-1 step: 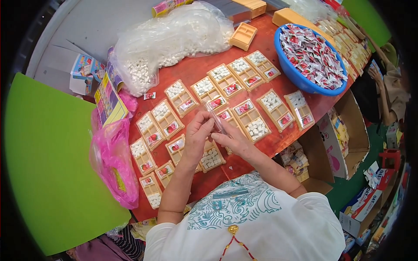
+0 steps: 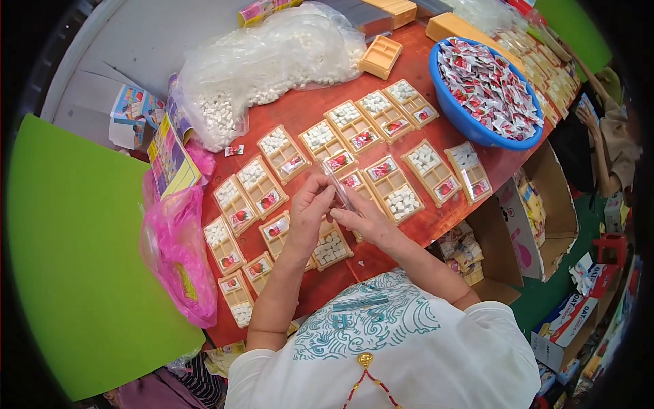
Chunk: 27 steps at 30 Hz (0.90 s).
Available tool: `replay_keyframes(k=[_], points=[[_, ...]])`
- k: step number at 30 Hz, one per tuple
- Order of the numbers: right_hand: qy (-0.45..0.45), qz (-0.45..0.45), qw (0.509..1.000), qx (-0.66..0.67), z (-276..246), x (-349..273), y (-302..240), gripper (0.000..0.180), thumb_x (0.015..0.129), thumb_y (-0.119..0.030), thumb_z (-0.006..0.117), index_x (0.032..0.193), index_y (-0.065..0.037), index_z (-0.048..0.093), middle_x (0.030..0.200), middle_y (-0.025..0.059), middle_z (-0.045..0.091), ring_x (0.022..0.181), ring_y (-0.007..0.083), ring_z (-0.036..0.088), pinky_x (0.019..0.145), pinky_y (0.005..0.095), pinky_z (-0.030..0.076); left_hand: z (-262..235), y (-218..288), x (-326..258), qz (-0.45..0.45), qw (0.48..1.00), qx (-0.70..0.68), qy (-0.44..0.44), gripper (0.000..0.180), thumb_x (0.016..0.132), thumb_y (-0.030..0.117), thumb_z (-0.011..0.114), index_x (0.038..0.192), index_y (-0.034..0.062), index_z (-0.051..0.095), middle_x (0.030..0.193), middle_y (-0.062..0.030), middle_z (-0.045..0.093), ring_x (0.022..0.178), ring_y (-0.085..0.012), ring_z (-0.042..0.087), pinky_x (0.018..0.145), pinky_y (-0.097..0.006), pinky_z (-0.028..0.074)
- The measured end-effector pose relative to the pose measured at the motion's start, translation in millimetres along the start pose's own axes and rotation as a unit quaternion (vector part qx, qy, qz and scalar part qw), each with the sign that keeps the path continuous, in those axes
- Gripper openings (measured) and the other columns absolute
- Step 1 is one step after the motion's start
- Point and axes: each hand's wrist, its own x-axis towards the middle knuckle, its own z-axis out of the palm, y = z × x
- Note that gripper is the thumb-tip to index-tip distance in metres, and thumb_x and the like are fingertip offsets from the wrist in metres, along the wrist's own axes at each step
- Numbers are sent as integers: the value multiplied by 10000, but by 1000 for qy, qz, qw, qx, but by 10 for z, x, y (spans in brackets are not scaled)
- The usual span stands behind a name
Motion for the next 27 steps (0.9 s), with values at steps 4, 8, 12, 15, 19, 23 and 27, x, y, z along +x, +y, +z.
replay_keyframes(k=[4, 8, 12, 15, 19, 23, 27], points=[[8, -2, 999, -35, 35, -8, -47, 588, 899, -277, 558, 1371, 15, 363, 1180, 118, 521, 1087, 176, 513, 928, 311, 417, 31, 30, -45, 0, 1000, -3, 17, 142, 959, 167, 475, 1006, 56, 550, 829, 2, 598, 718, -48, 533, 611, -180, 395], [0, -42, 999, 11, 47, 44, 122, 584, 887, -275, 565, 1356, 17, 374, 1149, 128, 526, 1068, 186, 521, 917, 313, 417, 28, 66, -37, -15, 999, -3, 28, 132, 939, 155, 483, 981, 57, 561, 827, 0, 599, 711, -50, 529, 618, -191, 398], [26, -72, 994, -80, 54, 56, 182, 586, 865, -263, 579, 1334, 25, 379, 1101, 150, 532, 1032, 217, 531, 893, 328, 423, -32, 77, -63, -31, 999, 10, 22, 116, 919, 142, 489, 930, 57, 567, 798, 0, 598, 688, -50, 524, 605, -197, 394], [28, -86, 992, -84, 62, 51, 216, 590, 862, -258, 579, 1332, 33, 374, 1079, 151, 538, 997, 219, 539, 868, 329, 433, -13, 78, -93, -27, 999, -16, 33, 115, 918, 138, 488, 903, 52, 562, 778, -6, 596, 671, -53, 518, 596, -201, 391], [7, 44, 997, 65, 37, -30, -27, 677, 867, -214, 585, 1423, 19, 275, 1131, 100, 507, 1008, 148, 532, 836, 268, 446, -88, 89, -155, -15, 999, -34, -4, 102, 913, 119, 496, 956, 44, 550, 836, -43, 610, 710, -104, 567, 665, -238, 460], [71, 3, 996, 46, -102, -4, 122, 688, 848, -219, 584, 1414, 32, 282, 1102, 110, 521, 976, 159, 548, 786, 257, 458, -53, 130, -148, 27, 997, -70, 5, 92, 923, 98, 466, 932, 32, 530, 846, -90, 624, 720, -156, 601, 676, -276, 488], [172, 13, 980, 97, -345, -21, 44, 652, 845, -191, 564, 1405, 24, 307, 1102, 119, 532, 931, 158, 566, 753, 257, 478, -172, 157, -48, 54, 991, -118, 24, 114, 956, 95, 425, 948, 24, 513, 875, -130, 638, 758, -200, 640, 706, -326, 526]])
